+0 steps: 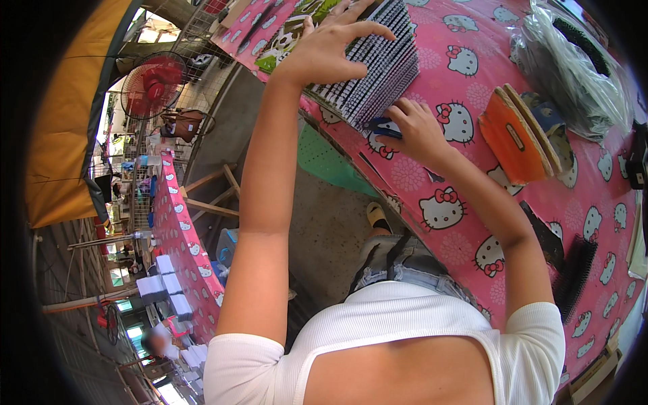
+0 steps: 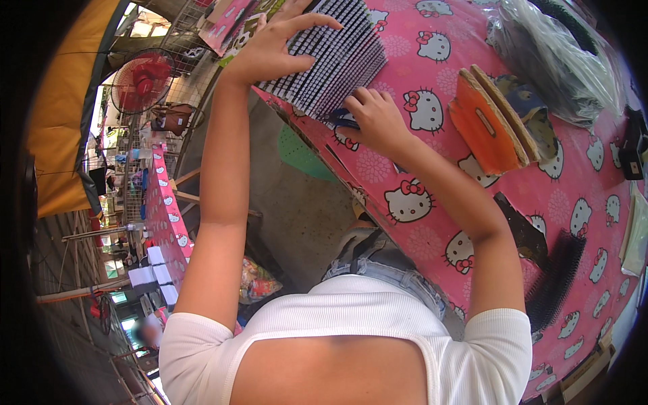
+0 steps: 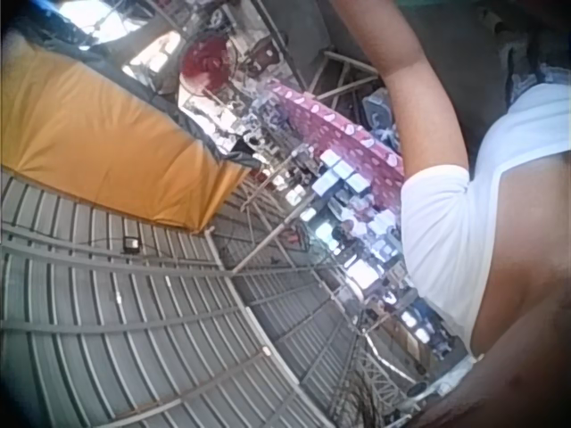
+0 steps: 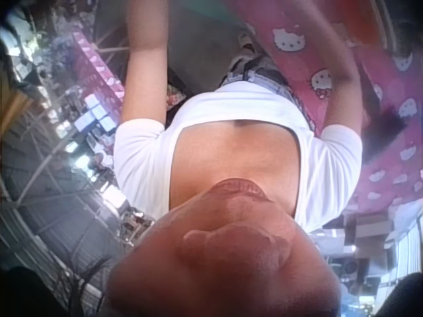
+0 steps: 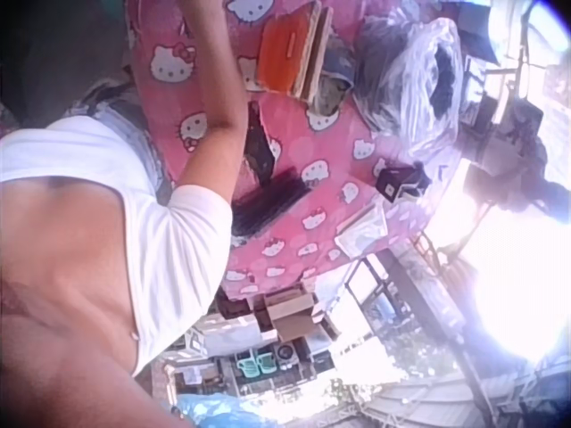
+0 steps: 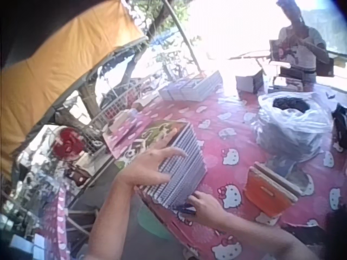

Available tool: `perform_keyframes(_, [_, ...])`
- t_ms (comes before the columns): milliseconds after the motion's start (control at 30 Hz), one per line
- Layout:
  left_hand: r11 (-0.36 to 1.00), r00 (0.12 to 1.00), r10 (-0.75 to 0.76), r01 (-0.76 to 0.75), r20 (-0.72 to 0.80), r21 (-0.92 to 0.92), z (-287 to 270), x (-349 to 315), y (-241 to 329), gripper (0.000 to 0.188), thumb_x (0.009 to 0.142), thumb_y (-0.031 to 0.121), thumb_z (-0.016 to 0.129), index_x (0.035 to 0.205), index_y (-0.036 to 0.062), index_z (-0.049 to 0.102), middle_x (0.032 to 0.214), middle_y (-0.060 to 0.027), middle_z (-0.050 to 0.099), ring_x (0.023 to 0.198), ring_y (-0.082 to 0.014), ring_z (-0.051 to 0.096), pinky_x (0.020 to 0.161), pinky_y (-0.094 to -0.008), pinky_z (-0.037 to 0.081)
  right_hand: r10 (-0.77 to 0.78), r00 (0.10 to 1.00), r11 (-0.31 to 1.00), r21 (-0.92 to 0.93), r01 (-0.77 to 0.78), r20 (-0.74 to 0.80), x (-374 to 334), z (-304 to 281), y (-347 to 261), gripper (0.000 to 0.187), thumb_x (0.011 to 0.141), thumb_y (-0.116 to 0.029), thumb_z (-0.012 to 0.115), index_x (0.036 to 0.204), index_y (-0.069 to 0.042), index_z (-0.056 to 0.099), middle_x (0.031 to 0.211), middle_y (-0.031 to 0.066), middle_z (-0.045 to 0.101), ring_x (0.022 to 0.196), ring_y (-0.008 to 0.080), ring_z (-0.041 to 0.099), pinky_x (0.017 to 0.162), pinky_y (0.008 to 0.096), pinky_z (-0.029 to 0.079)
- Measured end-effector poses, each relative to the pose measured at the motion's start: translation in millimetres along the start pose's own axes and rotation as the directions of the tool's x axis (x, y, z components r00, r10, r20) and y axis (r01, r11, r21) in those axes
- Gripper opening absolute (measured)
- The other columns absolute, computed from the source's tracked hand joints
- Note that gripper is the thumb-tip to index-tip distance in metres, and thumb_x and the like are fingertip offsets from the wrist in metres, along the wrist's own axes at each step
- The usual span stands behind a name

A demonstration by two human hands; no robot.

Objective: The person organizes stacks of notebooks on a table by using a small tool to adjust the binding or edges of the notebooks, then stacks them according to their cover designs, and finally moves a stack of notebooks into a cardboard box on the floor.

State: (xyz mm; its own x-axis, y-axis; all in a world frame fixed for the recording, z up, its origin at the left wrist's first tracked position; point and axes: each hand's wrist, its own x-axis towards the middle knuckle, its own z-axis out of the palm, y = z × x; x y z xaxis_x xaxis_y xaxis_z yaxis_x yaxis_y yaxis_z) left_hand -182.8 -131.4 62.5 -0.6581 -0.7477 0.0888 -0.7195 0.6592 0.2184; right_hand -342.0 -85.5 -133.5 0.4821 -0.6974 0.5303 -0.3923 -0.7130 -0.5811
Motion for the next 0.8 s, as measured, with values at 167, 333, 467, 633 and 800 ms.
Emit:
perform_keyframes(167, [0.997,0.999,-0.032,0.033,0.017,-0.066,-1,-2,1,0.057,0.06,0.011,0.062,0.116,0.013,0.058,0.149,-0.0206,0.02,0.138,-0.0338,0.02,0.111,-0.0377,0.021,0.406,0.741,0.673,0.373,-0.639,0.535,18,-17,1,0.038,0.071,-0.034,0.075,0.084,-0.001,0.062,0.075,0.0098,0.063,0.067,0.0253,0.061,0.062,0.036,0.049])
perform_keyframes(333, [1.0,1.0,0.01,-0.01,-0.001,-0.022,0,5,1,0.056,0.06,0.011,0.062,0.117,0.0129,0.058,0.149,-0.0206,0.02,0.138,-0.033,0.02,0.11,-0.0364,0.022,0.223,0.945,0.925,0.255,-0.282,0.238,4,-5,12,0.038,0.07,-0.034,0.075,0.088,-0.002,0.063,0.079,0.0094,0.063,0.071,0.0254,0.062,0.062,0.0366,0.048])
perform_keyframes(467, [0.971,0.989,-0.06,0.089,-0.134,0.221,18,-9,-11,0.06,0.057,0.019,0.063,0.115,0.037,0.058,0.151,0.0035,0.023,0.139,-0.0289,0.017,0.102,-0.0709,0.007,-0.056,0.998,0.991,-0.118,0.055,-0.001,-5,-7,0,0.041,0.069,-0.033,0.074,0.097,-0.007,0.059,0.091,0.0088,0.056,0.084,0.027,0.058,0.075,0.0398,0.044])
perform_keyframes(633, [0.977,0.987,-0.077,0.103,-0.144,0.185,19,-7,-8,0.057,0.056,0.019,0.063,0.111,0.0341,0.059,0.149,0.0047,0.025,0.139,-0.0259,0.018,0.103,-0.0695,0.009,0.083,0.988,0.996,0.034,-0.088,0.129,-4,-4,3,0.04,0.069,-0.033,0.074,0.097,-0.009,0.056,0.092,0.0081,0.053,0.09,0.0263,0.055,0.079,0.0404,0.04])
perform_keyframes(800, [1.0,1.0,-0.019,0.019,-0.006,-0.024,1,-2,-1,0.056,0.06,0.011,0.063,0.116,0.0129,0.058,0.149,-0.02,0.021,0.138,-0.0319,0.021,0.11,-0.0357,0.022,0.018,0.994,0.997,-0.07,-0.01,0.111,1,-17,4,0.039,0.068,-0.03,0.074,0.095,-0.009,0.058,0.094,0.0081,0.054,0.089,0.0277,0.056,0.077,0.0402,0.043])
